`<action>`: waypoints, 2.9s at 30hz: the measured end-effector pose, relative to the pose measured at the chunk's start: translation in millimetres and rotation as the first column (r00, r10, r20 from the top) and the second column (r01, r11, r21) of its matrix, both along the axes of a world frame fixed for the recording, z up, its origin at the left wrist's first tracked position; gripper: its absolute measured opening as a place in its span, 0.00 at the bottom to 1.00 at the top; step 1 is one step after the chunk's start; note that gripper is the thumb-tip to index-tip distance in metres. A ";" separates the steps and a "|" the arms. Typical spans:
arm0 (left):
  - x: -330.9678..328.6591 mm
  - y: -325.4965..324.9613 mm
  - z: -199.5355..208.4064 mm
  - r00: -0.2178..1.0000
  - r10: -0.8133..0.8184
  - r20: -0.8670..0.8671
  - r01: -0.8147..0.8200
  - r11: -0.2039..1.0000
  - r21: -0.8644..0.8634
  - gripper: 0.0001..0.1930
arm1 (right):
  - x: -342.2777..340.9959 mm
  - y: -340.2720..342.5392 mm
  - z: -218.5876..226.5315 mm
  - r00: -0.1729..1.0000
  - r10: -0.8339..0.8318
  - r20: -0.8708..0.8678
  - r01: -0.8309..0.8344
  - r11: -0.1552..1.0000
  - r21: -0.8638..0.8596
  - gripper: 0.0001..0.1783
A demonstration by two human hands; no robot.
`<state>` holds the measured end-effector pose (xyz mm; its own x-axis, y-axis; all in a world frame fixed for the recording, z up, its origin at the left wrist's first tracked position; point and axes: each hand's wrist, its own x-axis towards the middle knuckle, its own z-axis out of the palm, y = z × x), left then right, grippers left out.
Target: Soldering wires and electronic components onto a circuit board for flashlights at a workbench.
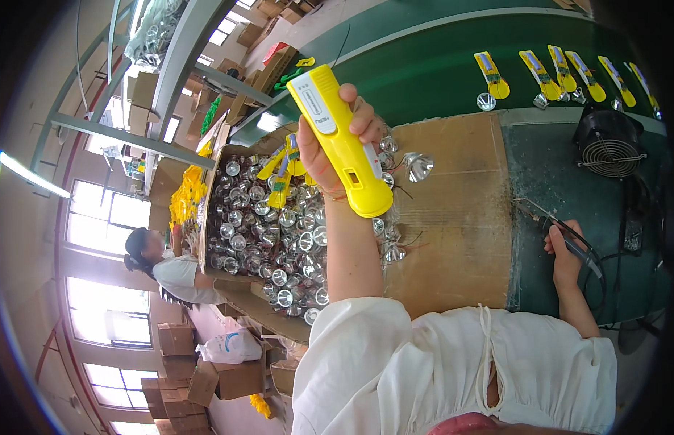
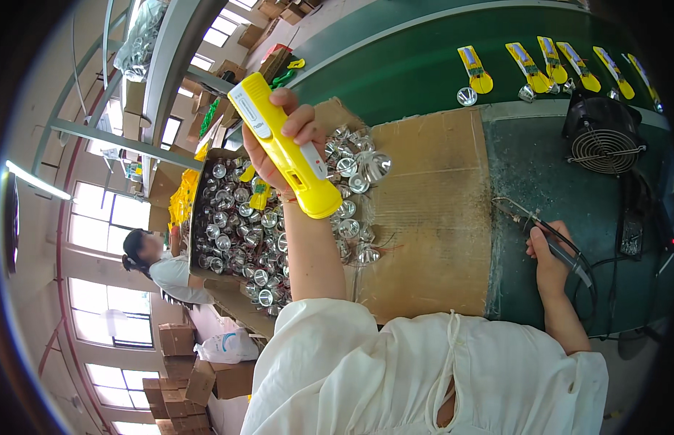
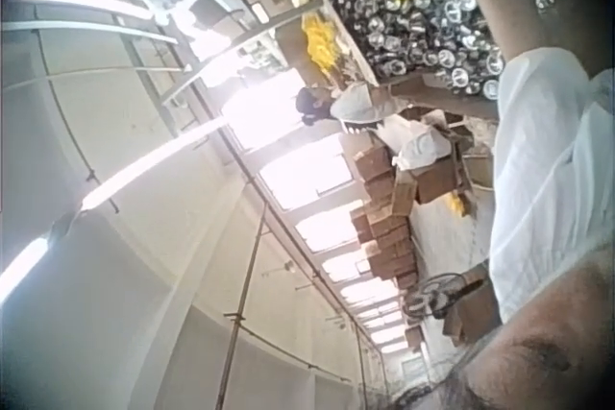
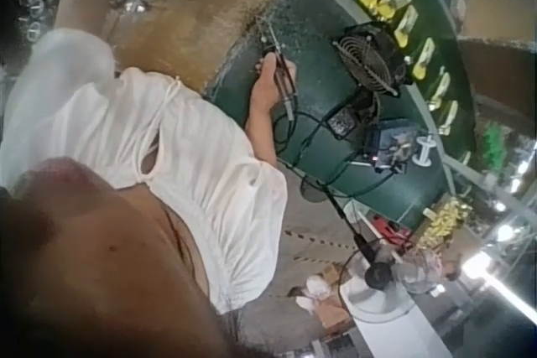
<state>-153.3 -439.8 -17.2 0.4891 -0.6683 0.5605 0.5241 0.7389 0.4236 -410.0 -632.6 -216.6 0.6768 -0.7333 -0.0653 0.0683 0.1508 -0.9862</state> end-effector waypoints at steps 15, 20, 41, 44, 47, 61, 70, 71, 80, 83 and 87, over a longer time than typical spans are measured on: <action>9.4 -3.1 -33.6 0.988 0.009 -0.155 -0.009 1.000 -0.001 0.21 | -3.2 -1.3 -1.6 1.000 0.026 0.001 -0.026 1.000 0.004 0.07; 21.4 -10.0 -53.7 0.971 0.014 -0.238 -0.002 0.999 0.050 0.21 | -2.3 -3.3 -2.9 0.999 0.027 -0.021 -0.027 0.999 0.024 0.07; 184.8 -204.3 -155.7 0.355 -0.222 0.908 -0.879 -0.411 0.244 0.36 | -7.0 -5.3 -9.0 0.988 0.005 -0.152 0.005 0.998 0.067 0.09; 186.9 -199.9 -163.4 0.424 -0.262 0.867 -0.864 -0.404 0.300 0.38 | -12.2 -8.2 -11.5 0.984 0.052 -0.169 -0.046 0.998 0.035 0.10; 193.4 -159.7 -140.0 0.102 -0.289 0.952 -0.966 -0.256 0.026 0.33 | -12.6 -9.5 -12.1 0.984 0.048 -0.171 -0.041 0.998 0.045 0.11; 157.2 204.2 -58.0 0.332 -0.419 0.845 -0.716 -0.695 -0.063 0.13 | 2.7 -3.8 -0.5 0.994 0.022 -0.110 -0.022 1.000 0.002 0.06; 33.3 48.5 -45.5 0.338 -0.208 0.918 -0.895 -0.372 0.245 0.11 | 3.0 -0.5 0.5 0.999 0.012 -0.048 -0.013 1.000 -0.019 0.07; 18.1 28.1 -73.0 0.313 -0.248 0.917 -0.921 -0.314 0.230 0.09 | 1.6 -1.2 -0.6 0.999 -0.005 -0.050 0.003 0.999 -0.033 0.07; -53.2 24.1 -140.1 0.252 -0.156 0.955 -0.908 -0.381 0.177 0.13 | 1.5 -4.4 -2.5 0.999 -0.009 -0.050 0.007 0.999 -0.044 0.07; 15.3 62.0 -123.2 -0.229 -0.267 0.936 -0.700 -0.623 -0.349 0.13 | 0.2 -2.3 -0.5 0.997 -0.017 -0.077 0.014 0.999 -0.041 0.07; 75.0 100.1 -139.3 -0.159 -0.312 0.937 -0.789 -0.531 -0.310 0.12 | 4.4 4.3 5.9 0.998 0.025 -0.064 -0.029 0.998 -0.059 0.07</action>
<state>-78.3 -339.7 -156.5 0.7824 -0.2397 0.5748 -0.4145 -0.8893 0.1932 -405.6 -628.3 -210.6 0.6921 -0.7188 -0.0655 0.0020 0.0926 -0.9957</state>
